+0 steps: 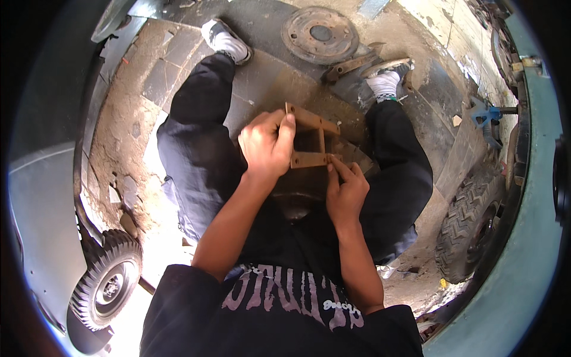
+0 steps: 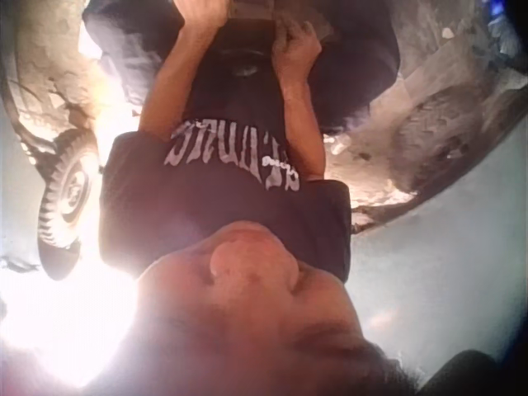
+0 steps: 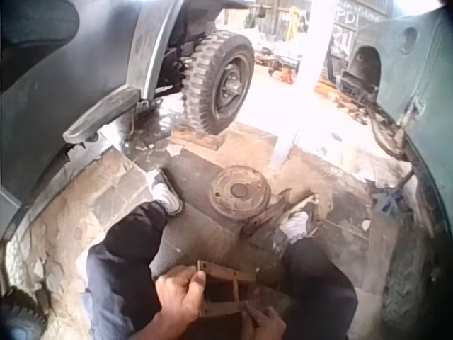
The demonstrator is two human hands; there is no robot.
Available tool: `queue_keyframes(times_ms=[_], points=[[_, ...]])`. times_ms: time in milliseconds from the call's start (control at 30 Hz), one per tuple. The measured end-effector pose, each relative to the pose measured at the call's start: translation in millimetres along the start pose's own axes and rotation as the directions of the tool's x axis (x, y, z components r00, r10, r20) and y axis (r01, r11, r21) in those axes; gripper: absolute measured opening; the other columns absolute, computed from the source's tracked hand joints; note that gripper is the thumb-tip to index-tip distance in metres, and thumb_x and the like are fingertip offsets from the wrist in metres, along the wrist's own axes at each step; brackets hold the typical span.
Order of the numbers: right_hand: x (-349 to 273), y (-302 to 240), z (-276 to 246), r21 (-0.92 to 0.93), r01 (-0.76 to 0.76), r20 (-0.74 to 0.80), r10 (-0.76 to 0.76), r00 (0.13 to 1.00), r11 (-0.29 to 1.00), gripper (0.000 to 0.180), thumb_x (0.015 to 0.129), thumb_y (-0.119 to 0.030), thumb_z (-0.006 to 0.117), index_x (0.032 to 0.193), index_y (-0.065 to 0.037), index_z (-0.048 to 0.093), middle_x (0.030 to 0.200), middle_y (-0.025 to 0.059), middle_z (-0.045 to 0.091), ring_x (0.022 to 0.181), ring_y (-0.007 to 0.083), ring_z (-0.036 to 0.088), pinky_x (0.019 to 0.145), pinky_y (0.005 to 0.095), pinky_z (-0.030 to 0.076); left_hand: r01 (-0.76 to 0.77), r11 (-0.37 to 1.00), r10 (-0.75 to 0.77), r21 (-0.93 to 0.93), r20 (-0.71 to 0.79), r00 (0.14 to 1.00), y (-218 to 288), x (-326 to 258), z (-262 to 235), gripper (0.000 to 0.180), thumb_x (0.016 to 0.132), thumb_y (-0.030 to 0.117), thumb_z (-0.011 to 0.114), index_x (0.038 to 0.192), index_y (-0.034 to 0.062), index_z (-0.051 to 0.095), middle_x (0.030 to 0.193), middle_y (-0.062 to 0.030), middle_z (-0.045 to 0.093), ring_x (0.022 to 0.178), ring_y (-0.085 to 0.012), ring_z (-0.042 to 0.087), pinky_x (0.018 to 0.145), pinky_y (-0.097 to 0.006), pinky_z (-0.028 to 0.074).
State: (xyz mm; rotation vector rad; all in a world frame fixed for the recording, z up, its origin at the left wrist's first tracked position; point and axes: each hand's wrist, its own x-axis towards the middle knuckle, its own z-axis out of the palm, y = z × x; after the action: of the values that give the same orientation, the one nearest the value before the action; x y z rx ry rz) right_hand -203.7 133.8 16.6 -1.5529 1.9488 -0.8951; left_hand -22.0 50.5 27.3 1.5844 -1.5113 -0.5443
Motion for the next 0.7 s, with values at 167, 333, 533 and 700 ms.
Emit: queue_keyframes(times_ms=[167,333,533,700], points=[[-6.2,-18.0,-9.5,-0.020,0.072,0.023,-0.071,0.997,0.997,0.025,0.098,-0.002,0.073,0.120,-0.004,0.083,0.086,0.0221,0.066,0.075,0.0407,0.068,0.072,0.0474,0.054,0.095,0.994,-0.094,-0.047,0.031,0.995,-4.2,0.7,-2.1,0.037,0.103,0.029,0.066,0.077,0.0038,0.064,0.067,-0.0172,0.059,0.062,-0.0391,0.061,0.060,-0.050,0.046],[0.0,72.0,5.7,-0.196,0.089,-0.028,-0.097,0.995,0.976,0.025,0.098,-0.006,0.074,0.122,-0.004,0.083,0.085,0.0215,0.065,0.075,0.0415,0.068,0.070,0.0484,0.054,-0.013,0.999,0.013,-0.038,-0.001,1.000,3.5,-0.5,-3.4,0.034,0.102,0.028,0.067,0.078,0.0046,0.066,0.068,-0.0174,0.060,0.064,-0.0403,0.062,0.061,-0.051,0.047],[1.8,24.9,-0.4,-0.140,0.048,0.045,-0.042,0.998,0.989,0.026,0.097,-0.002,0.074,0.121,-0.001,0.082,0.084,0.0201,0.063,0.073,0.0411,0.066,0.069,0.0487,0.053,0.099,0.992,-0.096,-0.073,0.041,0.995,-1.5,2.3,-5.6,0.037,0.102,0.027,0.067,0.075,0.0026,0.063,0.067,-0.0167,0.058,0.061,-0.0372,0.059,0.060,-0.048,0.045],[4.9,57.5,3.2,-0.176,0.007,0.050,0.002,0.999,0.984,0.024,0.098,-0.004,0.074,0.120,-0.002,0.083,0.087,0.0211,0.064,0.075,0.0413,0.067,0.068,0.0494,0.053,0.037,0.997,-0.037,-0.073,0.005,0.999,0.2,-1.0,-2.9,0.036,0.102,0.024,0.067,0.074,0.0018,0.060,0.065,-0.0169,0.056,0.059,-0.0360,0.056,0.059,-0.048,0.043]])
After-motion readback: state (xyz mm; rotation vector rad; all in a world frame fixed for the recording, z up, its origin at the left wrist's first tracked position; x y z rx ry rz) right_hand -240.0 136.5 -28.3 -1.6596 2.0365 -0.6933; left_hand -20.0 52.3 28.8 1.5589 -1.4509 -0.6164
